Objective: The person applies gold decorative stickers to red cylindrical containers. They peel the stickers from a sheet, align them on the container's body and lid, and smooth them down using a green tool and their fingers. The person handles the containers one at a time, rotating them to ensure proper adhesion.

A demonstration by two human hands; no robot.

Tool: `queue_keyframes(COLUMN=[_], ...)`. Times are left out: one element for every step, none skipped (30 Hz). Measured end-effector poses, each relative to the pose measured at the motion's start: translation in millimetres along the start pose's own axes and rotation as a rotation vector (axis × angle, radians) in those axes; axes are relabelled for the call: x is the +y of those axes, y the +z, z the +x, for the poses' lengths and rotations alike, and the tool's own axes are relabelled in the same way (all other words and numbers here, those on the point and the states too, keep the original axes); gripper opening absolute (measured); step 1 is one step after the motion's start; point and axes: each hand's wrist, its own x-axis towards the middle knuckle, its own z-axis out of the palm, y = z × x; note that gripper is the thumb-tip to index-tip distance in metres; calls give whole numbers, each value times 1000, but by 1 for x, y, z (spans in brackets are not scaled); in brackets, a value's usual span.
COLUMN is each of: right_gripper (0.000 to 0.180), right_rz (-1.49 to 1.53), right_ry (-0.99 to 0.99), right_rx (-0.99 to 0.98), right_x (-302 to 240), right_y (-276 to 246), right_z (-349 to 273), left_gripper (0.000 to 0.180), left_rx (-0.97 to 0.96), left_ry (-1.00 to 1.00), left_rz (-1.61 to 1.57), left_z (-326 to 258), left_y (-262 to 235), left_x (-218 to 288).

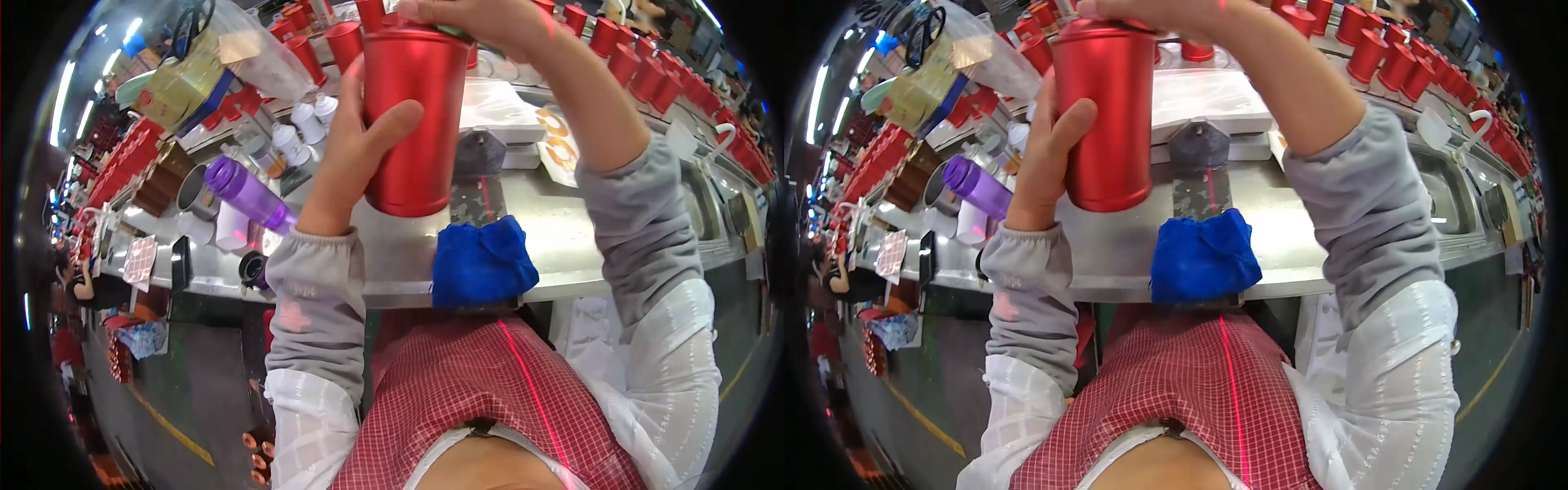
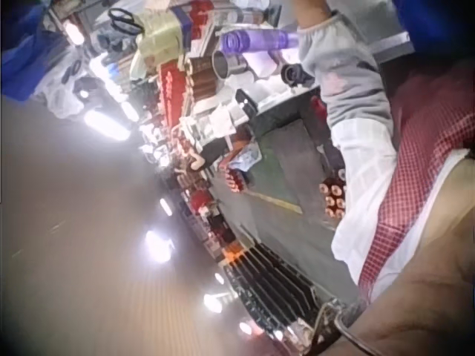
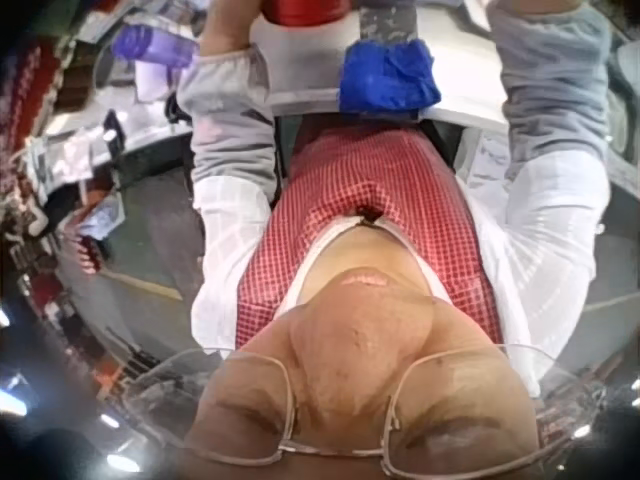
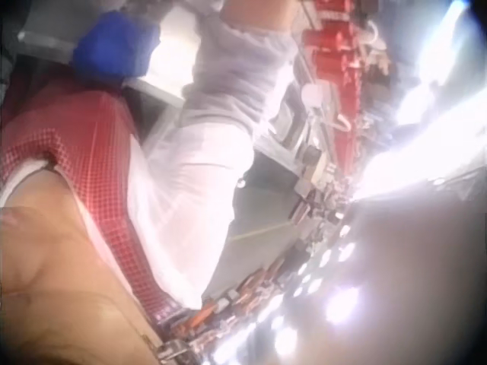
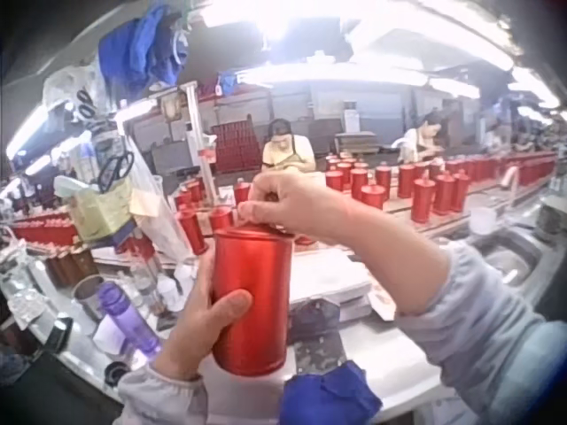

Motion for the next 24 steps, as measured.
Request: queue_keyframes(right_gripper=[21,32,38,40,43,45,48,50,52,54,55,55,56,57,58,59,60,64,66,67,69,77,86,91], right_rz=[41,144,83,141,193,259,320,382,438,495,504,514,528,538,549,566,583,582,487,407,359,205,239,278], right_ry=[41,-18,99,159,214,236,280,278,297,320,329,340,367,350,338,331,324,282,253,184,76,-255,-238,-286], right_rx=[-11,79,19,15,10,-64,-131,-159,-178,-193,-202,-211,-217,-239,-248,-264,-282,-272,-330,-377,-408,-222,-284,-294], right_x=[7,15,25,34,41,48,54,59,62,65,66,67,68,69,69,70,71,72,73,74,78,77,80,82], right_y=[17,35,44,58,74,84,94,102,109,113,116,118,119,120,121,122,124,127,130,135,135,147,148,153], right_z=[-2,-10,-22,-31,-40,-50,-59,-66,-71,-74,-76,-77,-77,-77,-77,-78,-79,-81,-84,-87,-90,-89,-93,-94], left_gripper=[76,71,67,64,61,59,60,60,61,61,62,62,63,63,63,63,63,64,66,69,72,81,85,85], left_rx=[-14,19,63,149,211,226,279,301,291,296,301,319,317,328,350,370,401,423,491,540,560,522,493,494], left_ry=[-172,-374,-404,-467,-512,-523,-555,-579,-578,-589,-597,-633,-617,-626,-649,-622,-610,-556,-488,-371,-235,-91,-12,-6], left_rz=[-181,-345,-441,-518,-622,-721,-736,-773,-841,-833,-827,-820,-811,-801,-794,-753,-714,-691,-460,-244,-30,253,512,592], left_z=[-11,-23,-33,-44,-53,-62,-66,-70,-72,-73,-74,-75,-76,-77,-78,-80,-82,-85,-88,-92,-95,-101,-107,-115], left_y=[-1,-4,-4,-2,-2,-2,-2,-2,-2,-2,-2,-2,-2,-2,-1,-1,0,2,4,6,9,10,13,17], left_x=[-1,-3,-7,-13,-19,-24,-29,-33,-37,-39,-41,-41,-41,-41,-41,-41,-41,-41,-43,-45,-48,-49,-51,-53])
